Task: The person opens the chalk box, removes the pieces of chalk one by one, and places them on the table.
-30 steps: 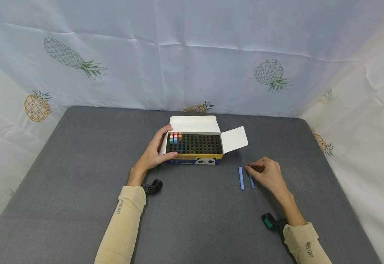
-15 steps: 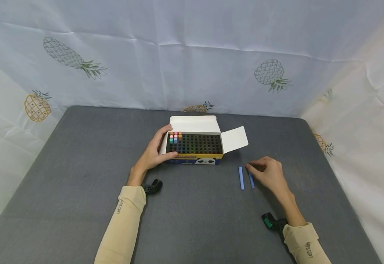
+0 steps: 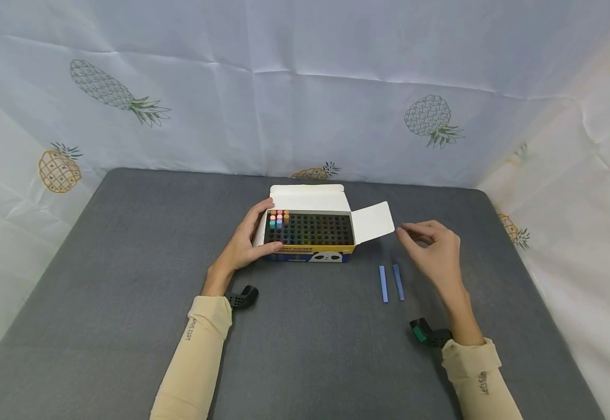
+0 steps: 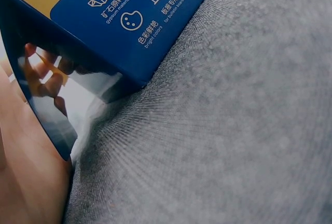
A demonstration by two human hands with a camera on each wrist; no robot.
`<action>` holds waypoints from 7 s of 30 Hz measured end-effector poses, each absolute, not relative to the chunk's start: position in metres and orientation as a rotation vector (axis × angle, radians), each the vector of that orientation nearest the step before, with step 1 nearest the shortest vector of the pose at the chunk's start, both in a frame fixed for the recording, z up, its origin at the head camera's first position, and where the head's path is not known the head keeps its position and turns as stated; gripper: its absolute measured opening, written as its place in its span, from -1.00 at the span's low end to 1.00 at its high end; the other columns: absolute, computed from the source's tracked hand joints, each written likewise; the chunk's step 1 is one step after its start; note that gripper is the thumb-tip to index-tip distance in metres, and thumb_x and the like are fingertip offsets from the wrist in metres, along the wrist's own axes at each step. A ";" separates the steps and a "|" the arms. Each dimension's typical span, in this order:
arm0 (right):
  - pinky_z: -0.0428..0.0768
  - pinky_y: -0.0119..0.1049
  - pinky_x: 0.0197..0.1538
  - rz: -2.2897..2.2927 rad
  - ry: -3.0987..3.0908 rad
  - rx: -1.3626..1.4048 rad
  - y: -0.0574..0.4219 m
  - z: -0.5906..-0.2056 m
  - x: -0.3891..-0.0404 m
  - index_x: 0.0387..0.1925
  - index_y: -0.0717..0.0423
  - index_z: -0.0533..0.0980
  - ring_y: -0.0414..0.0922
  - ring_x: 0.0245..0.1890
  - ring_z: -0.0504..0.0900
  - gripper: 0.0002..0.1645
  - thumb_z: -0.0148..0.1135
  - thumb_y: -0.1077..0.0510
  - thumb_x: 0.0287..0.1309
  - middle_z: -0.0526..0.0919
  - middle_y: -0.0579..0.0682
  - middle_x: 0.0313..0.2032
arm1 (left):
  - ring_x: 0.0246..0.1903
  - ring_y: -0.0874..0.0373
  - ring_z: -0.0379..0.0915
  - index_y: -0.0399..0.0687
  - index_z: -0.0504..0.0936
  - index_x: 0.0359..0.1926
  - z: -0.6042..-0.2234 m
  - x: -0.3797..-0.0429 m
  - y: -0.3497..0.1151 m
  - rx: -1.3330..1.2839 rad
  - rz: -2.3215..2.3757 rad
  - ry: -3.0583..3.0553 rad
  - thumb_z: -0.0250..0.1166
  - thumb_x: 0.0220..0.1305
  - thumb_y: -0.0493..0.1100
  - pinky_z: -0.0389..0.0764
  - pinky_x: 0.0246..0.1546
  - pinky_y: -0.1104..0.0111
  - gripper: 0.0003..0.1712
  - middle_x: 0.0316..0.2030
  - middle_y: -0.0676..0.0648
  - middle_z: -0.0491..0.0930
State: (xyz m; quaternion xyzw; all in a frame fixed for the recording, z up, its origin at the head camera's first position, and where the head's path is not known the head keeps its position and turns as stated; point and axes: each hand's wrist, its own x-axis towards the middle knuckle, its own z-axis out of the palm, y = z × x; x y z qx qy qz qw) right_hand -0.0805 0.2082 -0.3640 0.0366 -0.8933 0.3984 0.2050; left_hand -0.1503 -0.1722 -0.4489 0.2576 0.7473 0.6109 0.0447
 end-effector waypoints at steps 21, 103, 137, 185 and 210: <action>0.63 -0.51 -0.02 1.446 -2.231 0.306 0.119 -0.333 -0.109 -0.13 0.42 0.72 -0.41 -0.24 0.61 -0.77 0.43 0.37 0.16 0.66 0.30 -0.23 | 0.52 -0.06 0.11 0.00 0.09 0.60 -0.451 -0.151 -0.172 0.809 1.854 2.304 0.44 0.22 -0.33 0.25 0.42 -0.06 0.03 0.63 -0.10 -0.07; 0.71 -0.19 -0.02 1.492 -2.315 0.446 0.032 -0.358 -0.143 -0.12 0.27 0.76 0.05 -0.18 0.65 -0.78 0.39 0.20 0.28 0.69 0.19 -0.22 | 0.47 -0.26 0.12 -0.32 0.04 0.57 -0.449 -0.153 -0.169 0.756 1.830 2.324 0.41 0.13 -0.47 0.25 0.38 -0.19 0.06 0.61 -0.32 -0.08; 0.60 -0.09 -0.21 1.361 -2.344 0.467 0.090 -0.328 -0.091 -0.24 0.23 0.79 0.01 -0.33 0.63 -0.85 0.49 0.29 0.12 0.69 0.10 -0.31 | 0.53 -0.11 0.06 -0.06 0.11 0.59 -0.451 -0.154 -0.170 0.808 1.847 2.319 0.46 0.21 -0.26 0.19 0.45 -0.15 0.02 0.63 -0.16 -0.07; 0.60 -0.51 -0.30 0.885 -2.900 0.202 0.238 -0.361 -0.041 -0.32 0.18 0.79 -0.45 -0.40 0.59 -0.94 0.46 0.29 0.15 0.76 0.06 -0.33 | 0.56 -0.07 0.02 -0.07 0.08 0.60 -0.447 -0.150 -0.170 0.800 1.864 2.302 0.43 0.22 -0.30 0.14 0.48 -0.09 0.03 0.62 -0.15 -0.03; 0.57 -0.41 -0.37 0.903 -2.948 0.064 0.248 -0.410 -0.052 -0.25 0.27 0.78 -0.11 -0.41 0.69 -0.83 0.44 0.22 0.20 0.75 0.21 -0.31 | 0.55 -0.05 0.04 -0.05 0.08 0.60 -0.456 -0.153 -0.170 0.824 1.878 2.304 0.45 0.20 -0.29 0.17 0.46 -0.09 0.04 0.62 -0.13 -0.04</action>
